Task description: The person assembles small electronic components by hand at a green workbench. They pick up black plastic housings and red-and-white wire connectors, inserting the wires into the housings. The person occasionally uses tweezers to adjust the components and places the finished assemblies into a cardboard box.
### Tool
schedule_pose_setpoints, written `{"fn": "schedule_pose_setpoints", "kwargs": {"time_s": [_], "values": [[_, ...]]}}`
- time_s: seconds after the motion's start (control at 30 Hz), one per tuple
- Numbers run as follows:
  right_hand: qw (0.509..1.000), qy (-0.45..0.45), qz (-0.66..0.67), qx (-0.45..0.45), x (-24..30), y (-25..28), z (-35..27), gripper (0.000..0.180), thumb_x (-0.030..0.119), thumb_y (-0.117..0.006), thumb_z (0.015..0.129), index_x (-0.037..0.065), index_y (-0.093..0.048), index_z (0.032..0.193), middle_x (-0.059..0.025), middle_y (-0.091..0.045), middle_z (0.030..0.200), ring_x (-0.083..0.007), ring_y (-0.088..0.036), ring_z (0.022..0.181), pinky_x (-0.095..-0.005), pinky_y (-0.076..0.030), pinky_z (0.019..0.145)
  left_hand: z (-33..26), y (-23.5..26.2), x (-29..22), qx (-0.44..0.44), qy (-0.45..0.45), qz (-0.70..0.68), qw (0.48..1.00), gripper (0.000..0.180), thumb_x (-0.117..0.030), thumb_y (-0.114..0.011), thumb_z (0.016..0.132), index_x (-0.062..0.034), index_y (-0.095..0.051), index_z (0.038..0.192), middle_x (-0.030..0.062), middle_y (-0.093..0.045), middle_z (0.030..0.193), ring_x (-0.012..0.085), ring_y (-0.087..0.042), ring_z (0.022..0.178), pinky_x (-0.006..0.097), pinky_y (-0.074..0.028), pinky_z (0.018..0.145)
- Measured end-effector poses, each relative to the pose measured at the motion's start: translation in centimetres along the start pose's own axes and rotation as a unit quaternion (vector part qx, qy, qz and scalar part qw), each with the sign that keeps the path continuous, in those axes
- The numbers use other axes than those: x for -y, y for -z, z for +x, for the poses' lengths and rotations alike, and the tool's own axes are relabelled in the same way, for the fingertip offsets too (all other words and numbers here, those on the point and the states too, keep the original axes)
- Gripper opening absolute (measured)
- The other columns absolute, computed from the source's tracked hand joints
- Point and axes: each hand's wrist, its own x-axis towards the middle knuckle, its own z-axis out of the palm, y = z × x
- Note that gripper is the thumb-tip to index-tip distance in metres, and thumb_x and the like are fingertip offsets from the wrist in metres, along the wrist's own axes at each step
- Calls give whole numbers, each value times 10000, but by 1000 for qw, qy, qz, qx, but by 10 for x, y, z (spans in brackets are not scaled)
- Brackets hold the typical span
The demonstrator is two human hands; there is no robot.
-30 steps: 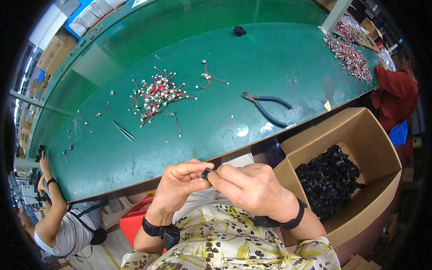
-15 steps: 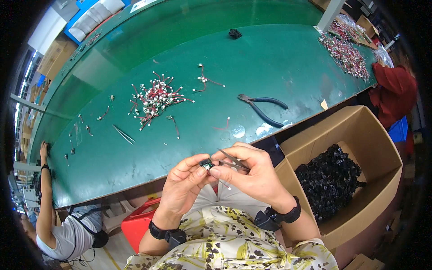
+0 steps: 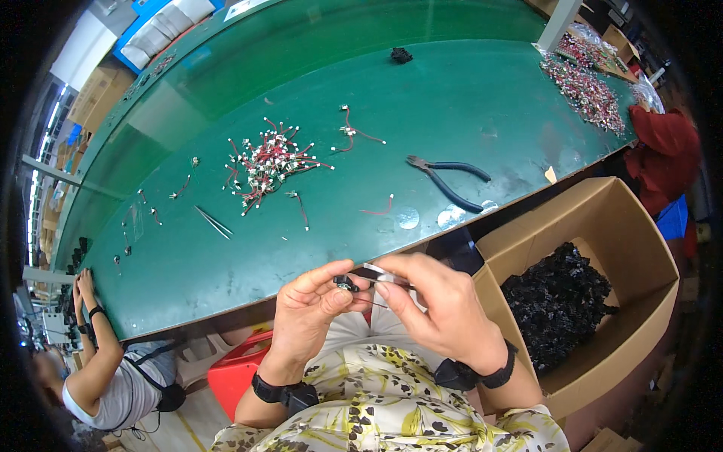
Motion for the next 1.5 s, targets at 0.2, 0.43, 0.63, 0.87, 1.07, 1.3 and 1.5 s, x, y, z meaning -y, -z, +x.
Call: {"fn": "schedule_pose_setpoints", "kwargs": {"time_s": [0.2, 0.43, 0.63, 0.87, 1.07, 1.3, 1.5], "values": [[988, 80, -134, 12, -1, -1, -7, 185, 90, -720, 807, 56, -691, 986, -45, -573, 660, -199, -578, 518, -315, -451, 455, -1, 0, 5, -20, -11, 25, 999, 336, -40, -685, 870, 12, -612, 1194, 158, -690, 1029, 231, -701, 895, 346, -606, 813], [982, 99, -160, 13, -3, -4, -7, 200, 89, -729, 773, 75, -683, 968, -26, -495, 620, -173, -558, 497, -309, -433, 439, 4, -3, 9, -36, -62, 39, 997, 292, -60, -712, 852, 11, -641, 1127, 124, -681, 991, 219, -695, 853, 338, -604, 794], [984, 92, -153, 13, -3, -5, -8, 211, 79, -725, 758, 87, -676, 964, -22, -459, 613, -160, -552, 493, -303, -427, 433, 3, 6, 12, 17, -39, 13, 999, 314, 18, -670, 862, -4, -641, 1174, 75, -637, 1024, 177, -672, 949, 308, -578, 883], [987, 81, -140, 13, -4, -6, -9, 212, 79, -721, 777, 79, -675, 983, -25, -453, 605, -167, -552, 492, -309, -427, 430, 3, 5, 13, 10, -30, -1, 999, 317, 5, -673, 866, 5, -636, 1181, 98, -671, 1035, 183, -680, 925, 309, -568, 868], [989, 77, -129, 2, -6, -8, -10, 225, 64, -716, 779, 58, -674, 1000, -31, -461, 606, -177, -547, 485, -313, -429, 427, 5, 2, 13, 14, -57, 14, 998, 290, 4, -662, 878, 22, -629, 1165, 97, -662, 1034, 182, -674, 933, 303, -558, 869], [994, 60, -70, -57, -3, -24, -14, 236, -6, -698, 795, -3, -666, 1028, -73, -561, 646, -199, -540, 476, -316, -419, 432, 4, -7, 14, -13, -137, 61, 989, 252, 9, -653, 892, 31, -628, 1141, 76, -633, 1033, 151, -652, 919, 269, -538, 839], [995, 36, 7, -97, -10, -42, -13, 273, -15, -704, 789, -6, -660, 1058, -95, -584, 670, -215, -558, 483, -331, -441, 437, 5, -6, 17, -71, -162, 115, 977, 231, 29, -648, 891, 41, -632, 1121, 78, -629, 1033, 129, -638, 885, 237, -526, 794]]}}
